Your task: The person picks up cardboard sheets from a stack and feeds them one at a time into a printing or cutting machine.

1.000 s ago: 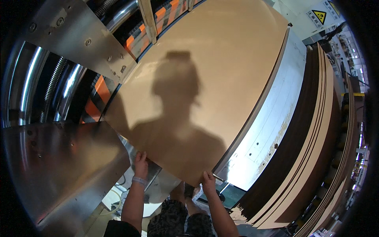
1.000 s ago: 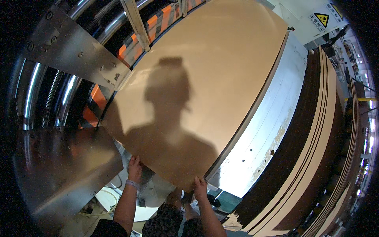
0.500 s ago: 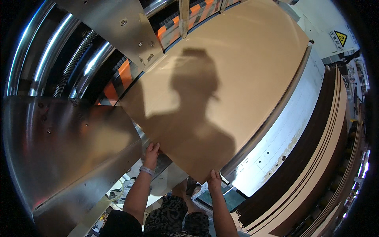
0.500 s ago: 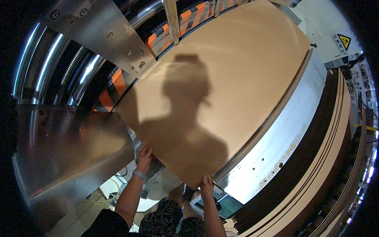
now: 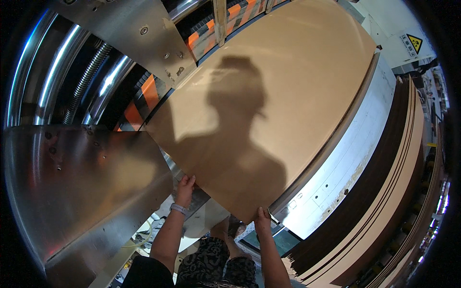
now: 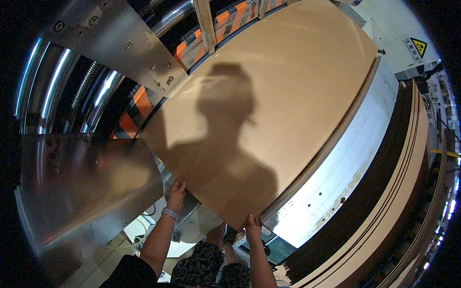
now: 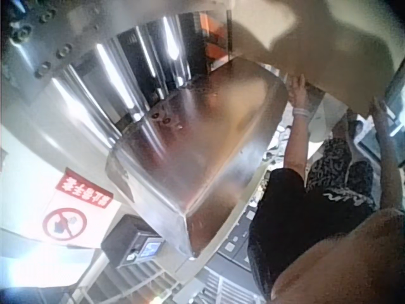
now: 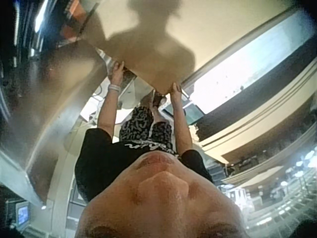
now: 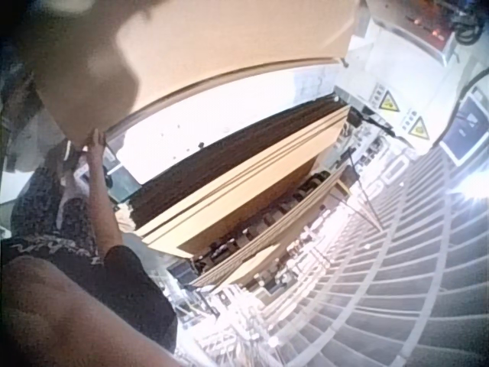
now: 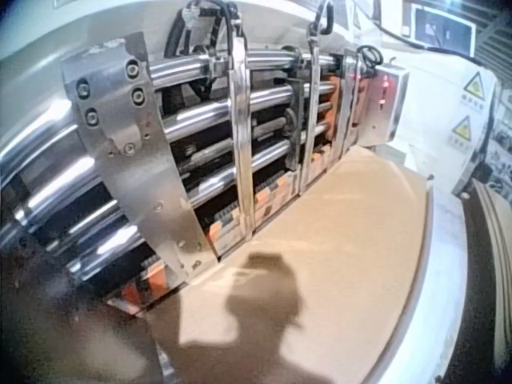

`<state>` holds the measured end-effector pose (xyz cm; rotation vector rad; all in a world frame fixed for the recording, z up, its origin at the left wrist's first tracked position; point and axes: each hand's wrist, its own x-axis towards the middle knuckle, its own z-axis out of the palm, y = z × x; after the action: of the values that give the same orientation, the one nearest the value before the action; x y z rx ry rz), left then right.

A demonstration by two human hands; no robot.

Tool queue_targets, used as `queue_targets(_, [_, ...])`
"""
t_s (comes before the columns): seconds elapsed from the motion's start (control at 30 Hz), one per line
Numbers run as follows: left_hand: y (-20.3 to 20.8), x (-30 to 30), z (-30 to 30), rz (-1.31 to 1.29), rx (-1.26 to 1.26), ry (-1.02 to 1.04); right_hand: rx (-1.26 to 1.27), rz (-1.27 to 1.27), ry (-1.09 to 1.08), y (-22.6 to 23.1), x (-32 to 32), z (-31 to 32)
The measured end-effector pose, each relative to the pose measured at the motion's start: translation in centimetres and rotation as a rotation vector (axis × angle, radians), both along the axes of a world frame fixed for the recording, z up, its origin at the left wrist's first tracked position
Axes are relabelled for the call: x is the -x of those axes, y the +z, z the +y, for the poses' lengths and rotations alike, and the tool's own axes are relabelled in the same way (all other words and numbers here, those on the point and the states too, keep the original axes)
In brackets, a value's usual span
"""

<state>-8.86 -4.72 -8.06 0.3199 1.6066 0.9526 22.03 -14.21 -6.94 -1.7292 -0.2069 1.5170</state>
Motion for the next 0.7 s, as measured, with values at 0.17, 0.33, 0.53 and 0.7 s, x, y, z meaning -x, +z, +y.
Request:
queue_targets(0.17, [0.1,0.7,-0.3,-0.084,0.049,-0.010,0.032,0.072,-0.087,0.4,0.5,0.1])
queue_targets(0.33, [-1.1,1.4,-0.8,-0.038,0.067,-0.069,-0.005,-0.008,0.032,-0.1,0.2,0.2])
queue_targets(0.53, [0.4,0.0,0.6,0.023,0.091,-0.031,-0.001,0.110,0.016,0.5,-0.2,0.6])
queue_targets(0.7, [0.1,0.3,0.8,0.189,0.251,-0.105,0.149,0.016,0.081,2.1,0.4,1.9])
